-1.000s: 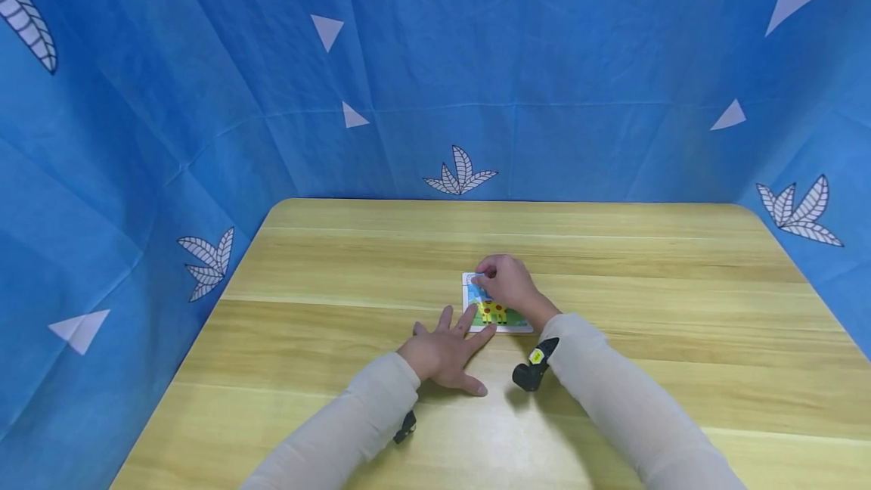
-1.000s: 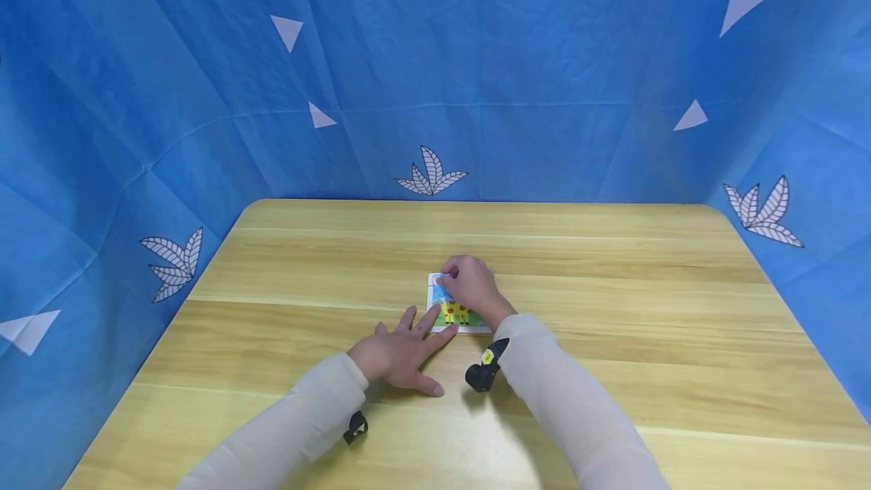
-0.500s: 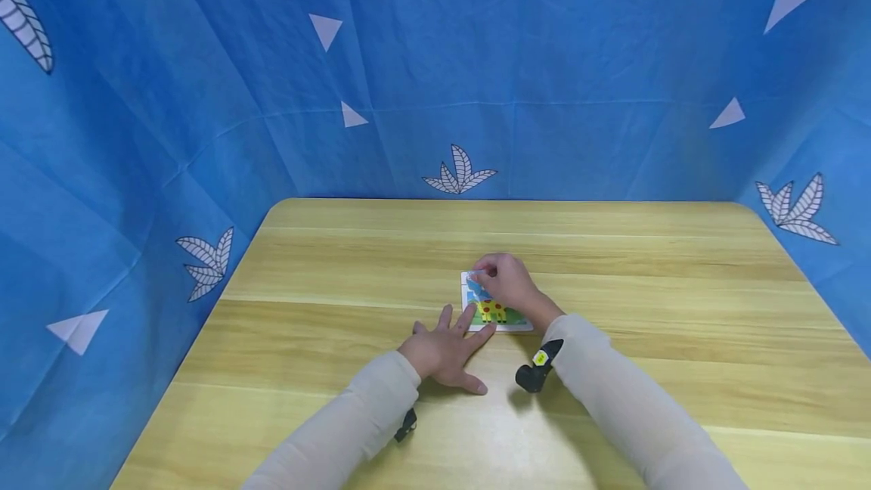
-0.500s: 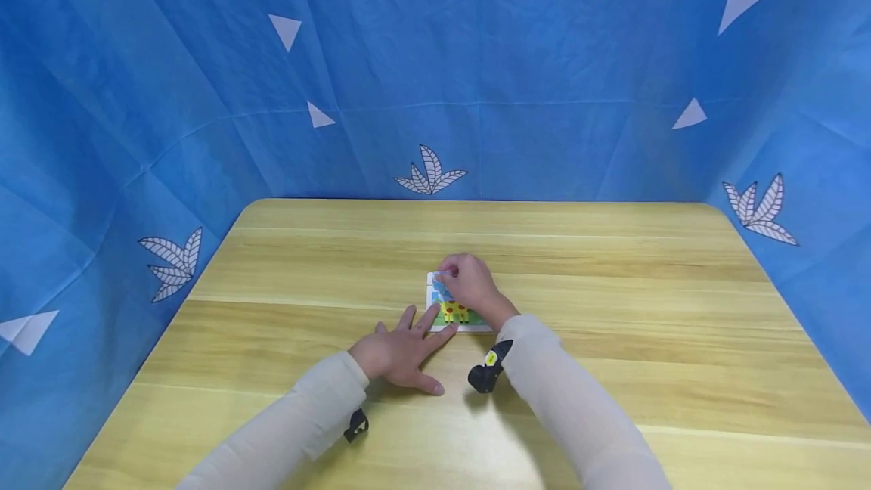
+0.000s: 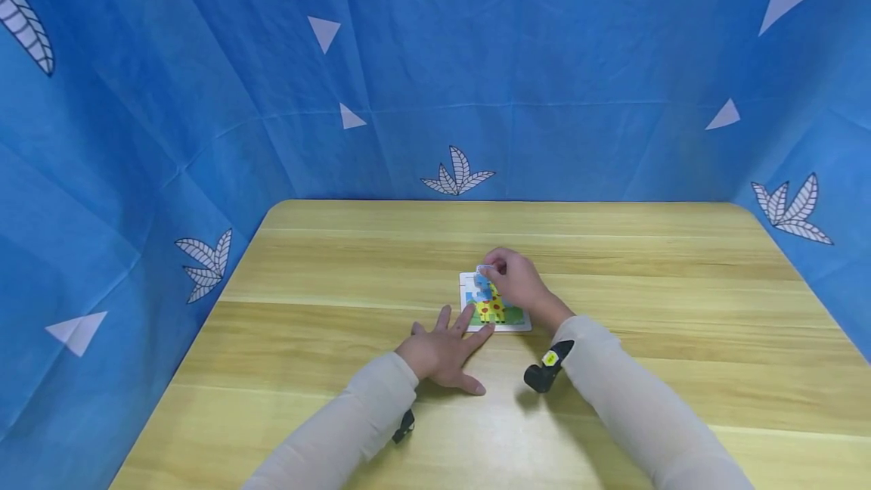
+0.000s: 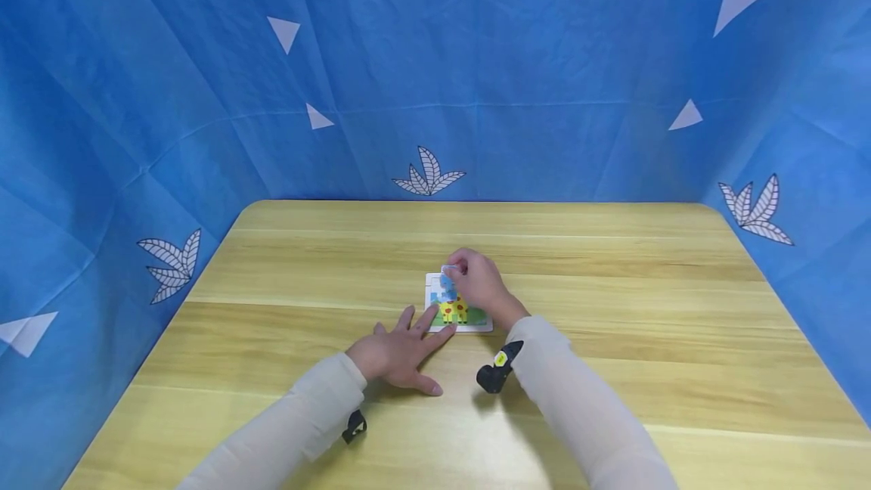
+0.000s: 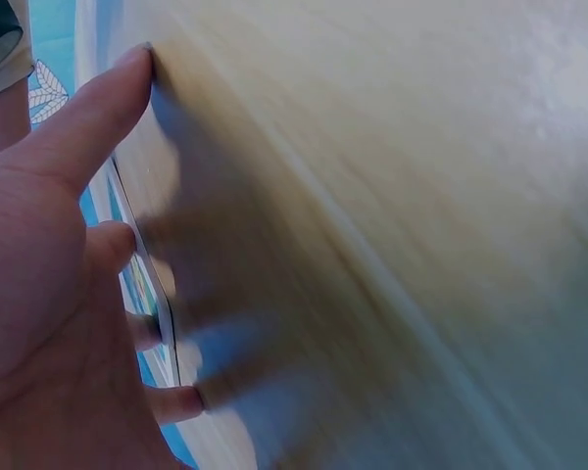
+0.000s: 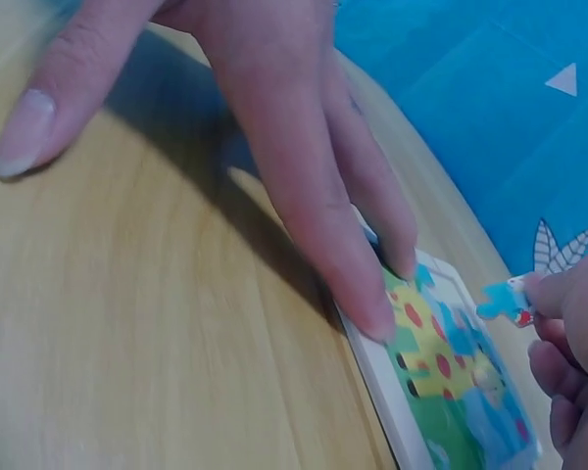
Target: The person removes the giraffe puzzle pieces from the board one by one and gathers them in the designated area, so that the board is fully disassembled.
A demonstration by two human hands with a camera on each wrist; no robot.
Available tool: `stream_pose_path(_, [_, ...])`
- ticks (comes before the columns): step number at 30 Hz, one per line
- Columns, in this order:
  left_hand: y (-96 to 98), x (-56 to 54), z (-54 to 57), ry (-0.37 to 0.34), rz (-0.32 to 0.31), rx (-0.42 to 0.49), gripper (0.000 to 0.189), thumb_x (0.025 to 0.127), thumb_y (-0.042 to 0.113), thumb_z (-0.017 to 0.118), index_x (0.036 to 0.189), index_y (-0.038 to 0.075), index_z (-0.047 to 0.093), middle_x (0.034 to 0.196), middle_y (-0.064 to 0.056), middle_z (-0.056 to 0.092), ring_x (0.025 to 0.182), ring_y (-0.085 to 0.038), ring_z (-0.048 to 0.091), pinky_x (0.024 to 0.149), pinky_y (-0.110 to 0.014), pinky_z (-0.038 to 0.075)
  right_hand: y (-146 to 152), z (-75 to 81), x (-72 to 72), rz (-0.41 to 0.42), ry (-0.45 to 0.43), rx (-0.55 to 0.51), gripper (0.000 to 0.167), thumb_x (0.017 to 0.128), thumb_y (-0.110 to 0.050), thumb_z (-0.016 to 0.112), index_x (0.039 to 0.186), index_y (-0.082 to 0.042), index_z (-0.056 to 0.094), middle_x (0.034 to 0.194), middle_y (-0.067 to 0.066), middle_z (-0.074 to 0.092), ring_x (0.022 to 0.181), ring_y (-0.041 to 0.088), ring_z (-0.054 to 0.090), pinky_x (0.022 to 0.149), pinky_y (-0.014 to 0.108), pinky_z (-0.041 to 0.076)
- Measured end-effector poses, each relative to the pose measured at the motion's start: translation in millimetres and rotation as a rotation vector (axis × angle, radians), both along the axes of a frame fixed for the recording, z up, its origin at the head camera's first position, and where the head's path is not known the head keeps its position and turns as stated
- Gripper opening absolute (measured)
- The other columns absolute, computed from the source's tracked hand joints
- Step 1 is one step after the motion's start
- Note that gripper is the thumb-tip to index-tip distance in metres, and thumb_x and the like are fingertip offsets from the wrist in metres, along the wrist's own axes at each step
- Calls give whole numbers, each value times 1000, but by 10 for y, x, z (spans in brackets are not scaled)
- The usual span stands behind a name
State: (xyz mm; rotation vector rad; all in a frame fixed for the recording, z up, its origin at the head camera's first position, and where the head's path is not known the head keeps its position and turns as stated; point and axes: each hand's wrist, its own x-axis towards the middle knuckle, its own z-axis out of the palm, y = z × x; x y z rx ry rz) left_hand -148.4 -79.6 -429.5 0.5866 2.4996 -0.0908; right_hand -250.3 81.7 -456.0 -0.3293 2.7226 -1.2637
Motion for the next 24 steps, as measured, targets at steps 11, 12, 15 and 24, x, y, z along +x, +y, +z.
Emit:
stream_pose_path(11, [-6,8,5,6,-3,18,96,74,74,56,150,43,6,160,0,-7,145,-36,5,99,-68,26,328,-27,-39,-54,27,-32,19,94,-20,58,104,-5,61,90,9,62,80,19,57,66,29,46])
stream_pose_path(12, [-8,10,5,7,-3,19,96,73,74,56,150,43,6,160,0,-7,145,-36,5,99,-68,26,367,-34,-40,-60,31,-34,19,94,-20,58,104,-5,61,90,10,63,79,20,57,65,29,46])
stream_pose_path(15, [-12,15,2,7,-3,25,97,73,74,57,150,43,6,160,0,-7,145,-36,5,99,-68,26,498,-49,-40,-66,50,-32,20,94,-20,58,104,-3,60,89,11,63,77,20,56,63,29,44])
stream_pose_path(24, [-18,10,-7,6,2,36,100,72,72,61,150,43,6,160,0,-8,145,-36,4,99,-69,26,936,-76,-82,-116,60,25,22,94,-21,57,103,-2,61,90,13,63,77,21,56,64,30,43])
